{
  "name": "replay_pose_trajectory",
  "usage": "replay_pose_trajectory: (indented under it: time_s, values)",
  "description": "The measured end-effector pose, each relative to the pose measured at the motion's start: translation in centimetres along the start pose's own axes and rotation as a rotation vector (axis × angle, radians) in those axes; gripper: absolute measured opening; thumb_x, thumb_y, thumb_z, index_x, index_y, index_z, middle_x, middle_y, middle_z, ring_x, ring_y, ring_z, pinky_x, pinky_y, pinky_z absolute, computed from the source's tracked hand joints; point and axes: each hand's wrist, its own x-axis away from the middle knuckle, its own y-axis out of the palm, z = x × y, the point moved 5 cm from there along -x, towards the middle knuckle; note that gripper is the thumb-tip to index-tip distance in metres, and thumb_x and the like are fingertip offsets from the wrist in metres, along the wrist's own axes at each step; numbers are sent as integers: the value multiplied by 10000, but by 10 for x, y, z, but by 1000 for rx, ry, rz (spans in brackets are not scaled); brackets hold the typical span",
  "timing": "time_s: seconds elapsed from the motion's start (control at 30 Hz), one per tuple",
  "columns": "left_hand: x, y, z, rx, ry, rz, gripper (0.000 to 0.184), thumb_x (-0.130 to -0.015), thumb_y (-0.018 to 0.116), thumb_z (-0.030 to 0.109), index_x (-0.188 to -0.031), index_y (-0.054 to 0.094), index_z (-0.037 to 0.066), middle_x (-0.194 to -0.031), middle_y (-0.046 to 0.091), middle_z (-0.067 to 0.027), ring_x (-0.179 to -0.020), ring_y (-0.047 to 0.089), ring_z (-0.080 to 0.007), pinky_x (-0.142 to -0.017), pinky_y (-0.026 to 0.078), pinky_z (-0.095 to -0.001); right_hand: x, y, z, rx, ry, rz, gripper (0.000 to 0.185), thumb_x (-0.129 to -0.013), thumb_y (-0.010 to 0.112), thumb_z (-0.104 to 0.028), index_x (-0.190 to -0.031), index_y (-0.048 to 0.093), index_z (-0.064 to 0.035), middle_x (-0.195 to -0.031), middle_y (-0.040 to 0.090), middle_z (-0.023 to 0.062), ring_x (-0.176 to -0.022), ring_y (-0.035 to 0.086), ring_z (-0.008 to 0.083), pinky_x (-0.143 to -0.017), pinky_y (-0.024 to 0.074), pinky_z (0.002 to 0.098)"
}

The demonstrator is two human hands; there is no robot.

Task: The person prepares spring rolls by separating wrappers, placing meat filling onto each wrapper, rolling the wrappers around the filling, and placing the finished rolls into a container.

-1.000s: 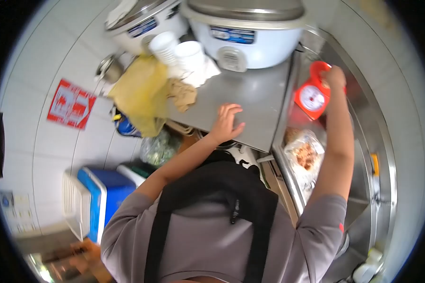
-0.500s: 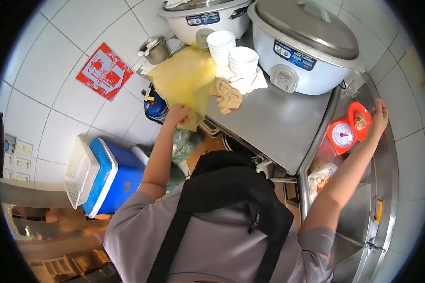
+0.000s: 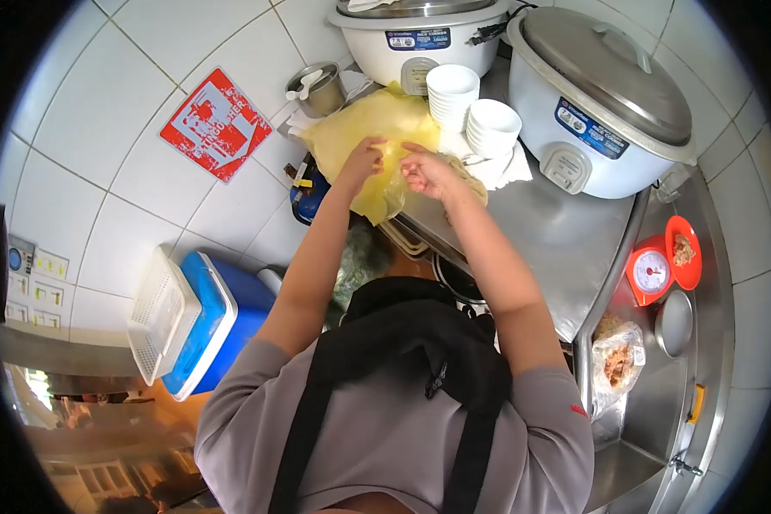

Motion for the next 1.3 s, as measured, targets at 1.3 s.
replay_pose_trajectory:
  time_s: [1.3]
  values:
    - [-56, -44, 24, -845, 627, 132, 185, -859, 530, 170, -893, 603, 4, -829, 640, -198, -794, 611, -368, -722, 481, -435, 32, 13, -23, 433, 0, 25, 596, -843, 523, -97, -1398, 305, -85, -696, 595, 91, -390, 380, 57, -350, 245, 204]
